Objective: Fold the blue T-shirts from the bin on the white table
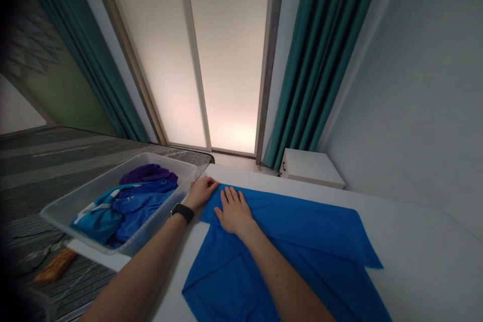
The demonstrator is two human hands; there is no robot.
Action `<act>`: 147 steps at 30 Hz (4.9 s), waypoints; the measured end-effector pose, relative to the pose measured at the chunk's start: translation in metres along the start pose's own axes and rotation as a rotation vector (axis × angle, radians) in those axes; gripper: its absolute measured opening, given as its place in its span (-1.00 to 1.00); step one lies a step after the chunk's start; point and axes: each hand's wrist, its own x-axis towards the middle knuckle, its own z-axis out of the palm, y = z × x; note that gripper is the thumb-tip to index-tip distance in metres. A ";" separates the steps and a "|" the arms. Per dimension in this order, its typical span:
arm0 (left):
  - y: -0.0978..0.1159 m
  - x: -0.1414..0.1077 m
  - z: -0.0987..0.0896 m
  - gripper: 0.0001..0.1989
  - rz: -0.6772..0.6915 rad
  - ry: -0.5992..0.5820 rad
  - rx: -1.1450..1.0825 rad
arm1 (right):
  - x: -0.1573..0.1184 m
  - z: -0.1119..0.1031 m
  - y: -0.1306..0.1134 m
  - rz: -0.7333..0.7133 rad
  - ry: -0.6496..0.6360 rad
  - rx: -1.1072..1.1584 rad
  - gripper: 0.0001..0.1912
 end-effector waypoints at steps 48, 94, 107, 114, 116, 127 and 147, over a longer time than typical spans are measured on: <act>0.006 -0.020 -0.001 -0.63 0.081 0.004 0.123 | -0.045 -0.017 0.051 0.101 -0.005 -0.027 -0.25; -0.004 -0.105 -0.046 -0.75 0.486 -0.069 0.013 | -0.144 -0.016 0.102 0.191 -0.027 -0.052 -0.31; 0.046 -0.066 0.011 -0.41 0.420 -0.038 0.298 | -0.144 -0.014 0.093 0.240 0.017 -0.083 -0.30; 0.053 -0.053 0.029 -0.34 0.291 -0.132 0.319 | -0.144 -0.013 0.091 0.250 0.019 -0.044 -0.30; 0.052 -0.052 0.030 -0.33 0.295 -0.140 0.327 | -0.144 -0.013 0.090 0.259 0.014 -0.041 -0.30; 0.057 -0.053 0.023 -0.34 0.296 -0.154 0.351 | -0.151 -0.021 0.108 0.246 -0.037 0.016 -0.29; 0.212 -0.096 0.068 -0.46 0.809 -0.241 0.180 | -0.200 -0.036 0.175 0.343 0.118 -0.004 -0.39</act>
